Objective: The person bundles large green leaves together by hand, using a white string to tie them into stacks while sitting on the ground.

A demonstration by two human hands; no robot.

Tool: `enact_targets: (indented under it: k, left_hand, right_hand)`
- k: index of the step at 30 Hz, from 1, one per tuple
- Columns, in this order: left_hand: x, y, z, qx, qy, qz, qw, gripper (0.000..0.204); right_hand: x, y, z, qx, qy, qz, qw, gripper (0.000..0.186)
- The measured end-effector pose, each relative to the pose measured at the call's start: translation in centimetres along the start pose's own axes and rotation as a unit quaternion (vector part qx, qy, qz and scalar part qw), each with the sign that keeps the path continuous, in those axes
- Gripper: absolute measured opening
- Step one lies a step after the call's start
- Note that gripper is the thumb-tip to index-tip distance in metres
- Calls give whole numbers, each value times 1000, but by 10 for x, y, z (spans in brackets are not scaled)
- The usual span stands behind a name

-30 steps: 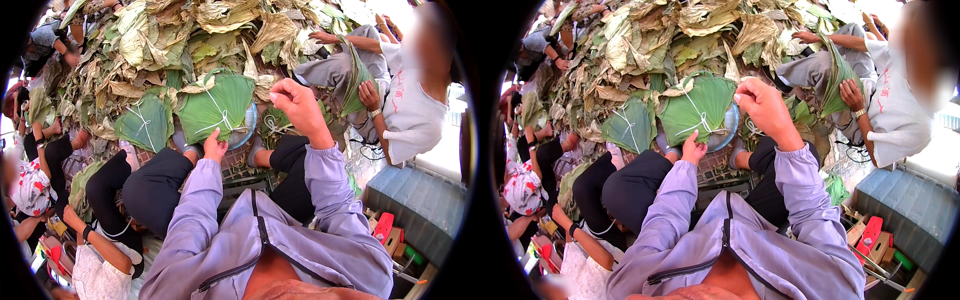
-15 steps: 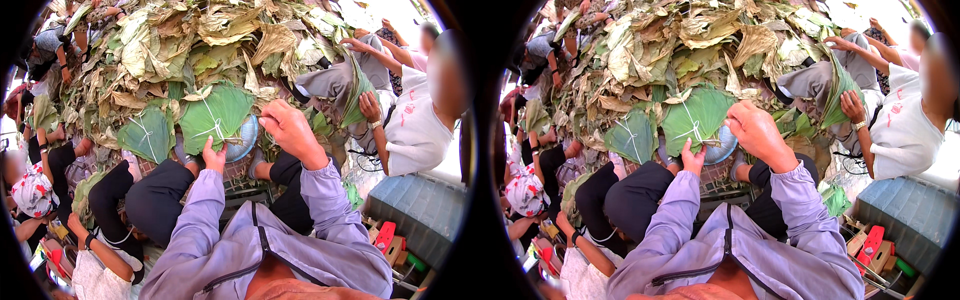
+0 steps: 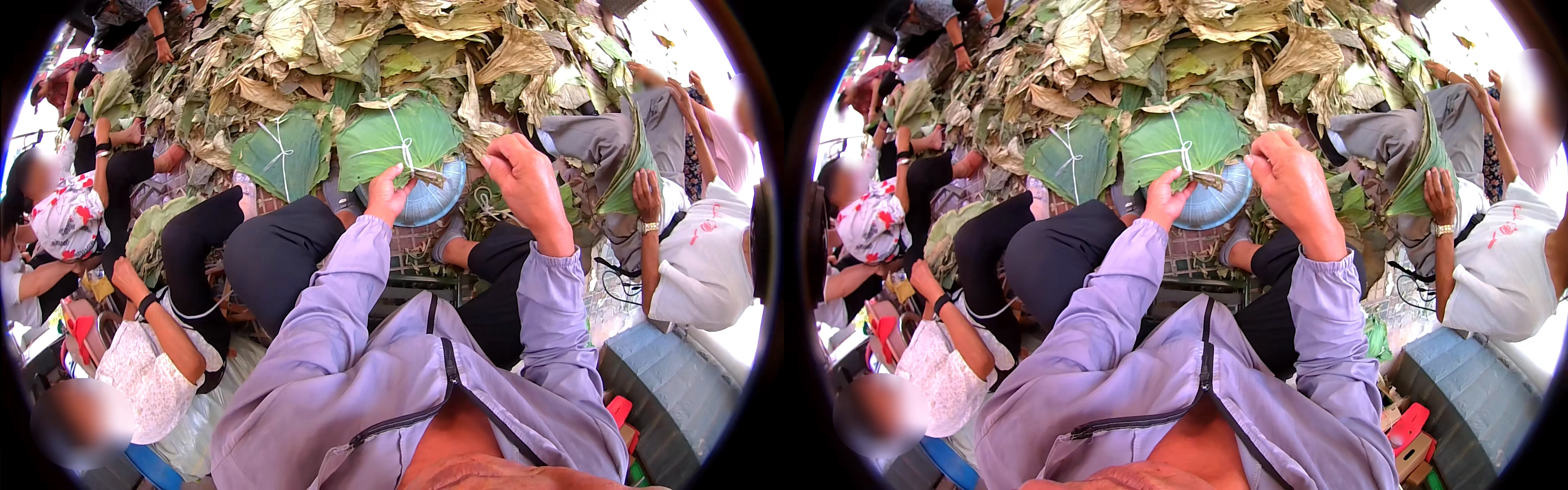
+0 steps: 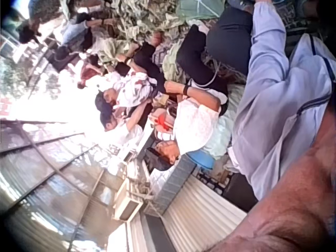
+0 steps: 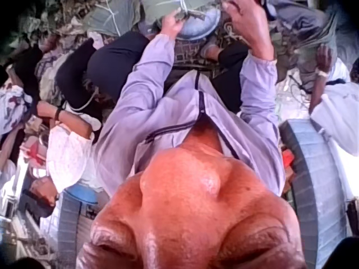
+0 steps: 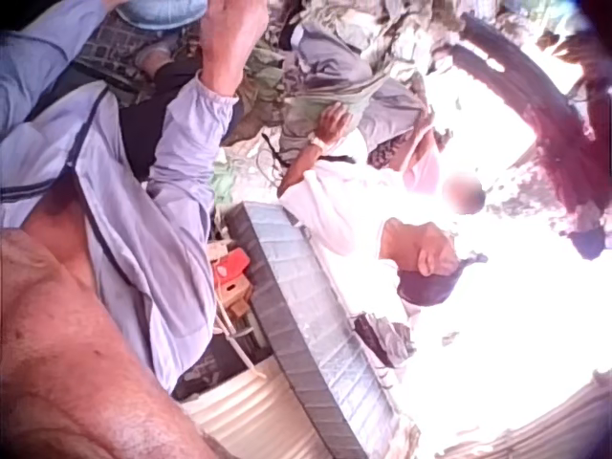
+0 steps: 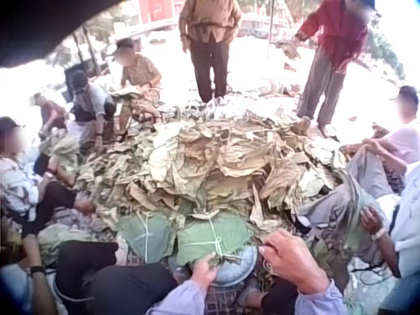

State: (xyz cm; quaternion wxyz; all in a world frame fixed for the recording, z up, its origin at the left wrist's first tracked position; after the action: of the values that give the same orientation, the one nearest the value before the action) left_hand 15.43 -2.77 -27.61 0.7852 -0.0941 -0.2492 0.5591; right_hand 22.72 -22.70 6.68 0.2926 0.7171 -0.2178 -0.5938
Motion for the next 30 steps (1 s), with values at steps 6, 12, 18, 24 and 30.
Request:
enact_targets:
  k: [6, 12, 18, 24, 30]
  left_hand:
    - [38, -44, 59, -44, -76, -54, 995, 28]
    - [103, -68, 131, -66, -141, -67, 985, 26]
    - [187, -94, 214, -107, -218, -64, 968, 19]
    - [265, -85, 266, -144, -273, -45, 950, 21]
    - [307, -41, 259, -121, -279, -27, 952, 20]
  right_hand:
    - [2, 7, -1, 24, 18, -21, 999, 13]
    - [4, 23, -4, 60, 6, -36, 998, 15]
    - [21, 42, 0, 140, -22, -85, 986, 15]
    - [47, 74, 36, 214, -74, -172, 959, 11]
    - [74, 112, 96, 323, -32, -99, 941, 9]
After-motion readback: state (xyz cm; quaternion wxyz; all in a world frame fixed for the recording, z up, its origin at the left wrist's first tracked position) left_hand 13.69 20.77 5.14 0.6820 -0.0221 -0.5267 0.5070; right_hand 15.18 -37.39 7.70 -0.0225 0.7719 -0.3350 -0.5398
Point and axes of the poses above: each hand's wrist, its own z-axis away from the middle knuckle, its own y-axis out of the back of the hand, x = y × z, the point moved 8 cm from there along -z, towards the middle knuckle, and after that the axes turned 12 degrees about x, right-handed, at the moved point
